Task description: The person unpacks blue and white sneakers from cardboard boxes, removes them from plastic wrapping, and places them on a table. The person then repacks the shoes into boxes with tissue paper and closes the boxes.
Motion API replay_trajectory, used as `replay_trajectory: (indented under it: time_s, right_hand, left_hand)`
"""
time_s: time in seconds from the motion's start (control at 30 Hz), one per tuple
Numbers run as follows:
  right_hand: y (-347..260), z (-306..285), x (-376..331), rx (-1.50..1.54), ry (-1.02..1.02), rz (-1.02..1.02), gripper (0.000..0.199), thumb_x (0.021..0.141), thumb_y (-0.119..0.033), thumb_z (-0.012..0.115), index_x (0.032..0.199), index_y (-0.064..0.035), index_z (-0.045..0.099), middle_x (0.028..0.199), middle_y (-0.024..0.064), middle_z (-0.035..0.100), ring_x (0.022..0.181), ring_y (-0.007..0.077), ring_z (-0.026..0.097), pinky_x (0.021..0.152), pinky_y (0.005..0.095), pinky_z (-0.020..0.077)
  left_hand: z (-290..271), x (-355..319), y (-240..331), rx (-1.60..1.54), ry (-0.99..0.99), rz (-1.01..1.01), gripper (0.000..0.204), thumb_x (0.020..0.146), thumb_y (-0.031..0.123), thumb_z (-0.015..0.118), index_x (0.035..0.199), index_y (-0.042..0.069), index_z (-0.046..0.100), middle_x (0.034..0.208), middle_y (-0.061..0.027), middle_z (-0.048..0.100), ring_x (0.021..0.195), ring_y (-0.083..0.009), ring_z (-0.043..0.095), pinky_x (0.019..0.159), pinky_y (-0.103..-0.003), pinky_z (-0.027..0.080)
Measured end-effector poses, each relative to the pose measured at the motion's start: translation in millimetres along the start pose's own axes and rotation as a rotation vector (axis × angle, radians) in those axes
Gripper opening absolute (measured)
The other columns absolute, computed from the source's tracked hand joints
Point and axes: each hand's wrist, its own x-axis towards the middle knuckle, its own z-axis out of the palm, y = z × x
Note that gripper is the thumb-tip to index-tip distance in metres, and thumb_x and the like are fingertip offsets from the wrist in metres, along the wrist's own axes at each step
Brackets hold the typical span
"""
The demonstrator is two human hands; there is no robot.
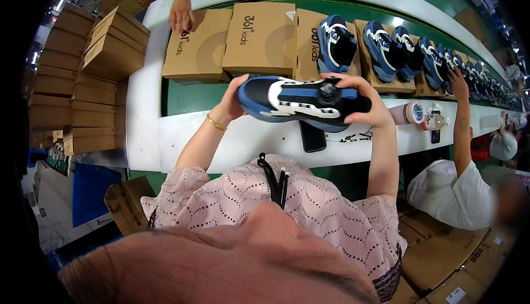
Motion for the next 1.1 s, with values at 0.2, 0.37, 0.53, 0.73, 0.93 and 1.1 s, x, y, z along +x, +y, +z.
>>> replay_trajectory:
  time_s: [0.2, 0.37, 0.53, 0.73, 0.93, 1.1]
  right_hand:
    - [27, 24, -63, 0.164, 0.781, -0.169, 0.075, 0.056, -0.049, 0.080, 0.110, -0.0118, 0.044, 0.138, 0.0213, 0.031, 0.123, 0.0342, 0.041, 0.102, 0.0463, 0.0358]
    - [61, 31, -86, 0.253, 1.086, -0.041, 0.089, 0.066, -0.057, 0.068, 0.132, -0.0068, 0.037, 0.133, 0.0055, 0.043, 0.122, 0.0237, 0.042, 0.101, 0.0401, 0.0351]
    - [54, -20, -86, 0.505, 1.395, -0.162, 0.055, 0.085, -0.047, 0.056, 0.122, -0.0081, 0.046, 0.125, 0.0043, 0.050, 0.114, 0.0236, 0.048, 0.100, 0.0381, 0.0353]
    - [52, -86, -39, -1.079, 1.194, 0.029, 0.025, 0.076, -0.019, 0.072, 0.072, -0.0019, 0.055, 0.074, 0.0059, 0.053, 0.088, 0.0236, 0.054, 0.083, 0.0343, 0.0407]
    - [98, -95, -18, -1.501, 0.831, 0.225, 0.030, 0.071, -0.019, 0.072, 0.092, -0.0029, 0.056, 0.115, 0.0202, 0.048, 0.105, 0.0380, 0.048, 0.089, 0.0414, 0.0395]
    - [66, 18, 30, -1.286, 0.660, -0.179, 0.012, 0.075, -0.003, 0.062, 0.085, -0.0036, 0.055, 0.092, 0.0115, 0.059, 0.088, 0.0284, 0.055, 0.078, 0.0365, 0.0428]
  left_hand:
    - [67, 41, 20, -0.309, -0.283, -0.020, 0.061, 0.089, 0.055, 0.037, 0.121, 0.005, 0.049, 0.105, -0.0101, 0.059, 0.091, -0.0209, 0.060, 0.081, -0.035, 0.049]
    - [87, 73, 26, -0.408, -0.556, 0.104, 0.058, 0.093, 0.047, 0.036, 0.127, 0.001, 0.041, 0.124, -0.0142, 0.050, 0.114, -0.0270, 0.049, 0.097, -0.041, 0.037]
    - [-2, 79, -6, -0.269, -0.075, 0.010, 0.060, 0.090, 0.047, 0.044, 0.126, -0.001, 0.039, 0.121, -0.0186, 0.048, 0.113, -0.0299, 0.048, 0.095, -0.041, 0.040]
    - [-144, 91, -38, -0.329, 0.783, 0.078, 0.069, 0.069, 0.054, 0.070, 0.107, 0.002, 0.047, 0.089, -0.0077, 0.052, 0.088, -0.0225, 0.056, 0.079, -0.038, 0.047]
    - [-122, 105, -34, -0.437, 0.923, 0.288, 0.046, 0.070, 0.050, 0.073, 0.077, 0.011, 0.049, 0.062, 0.0020, 0.046, 0.055, -0.0102, 0.048, 0.049, -0.020, 0.037]
    - [-24, 79, -7, 0.376, 0.788, 0.703, 0.046, 0.078, 0.030, 0.068, 0.109, 0.001, 0.049, 0.101, -0.0106, 0.058, 0.091, -0.0179, 0.056, 0.080, -0.033, 0.046]
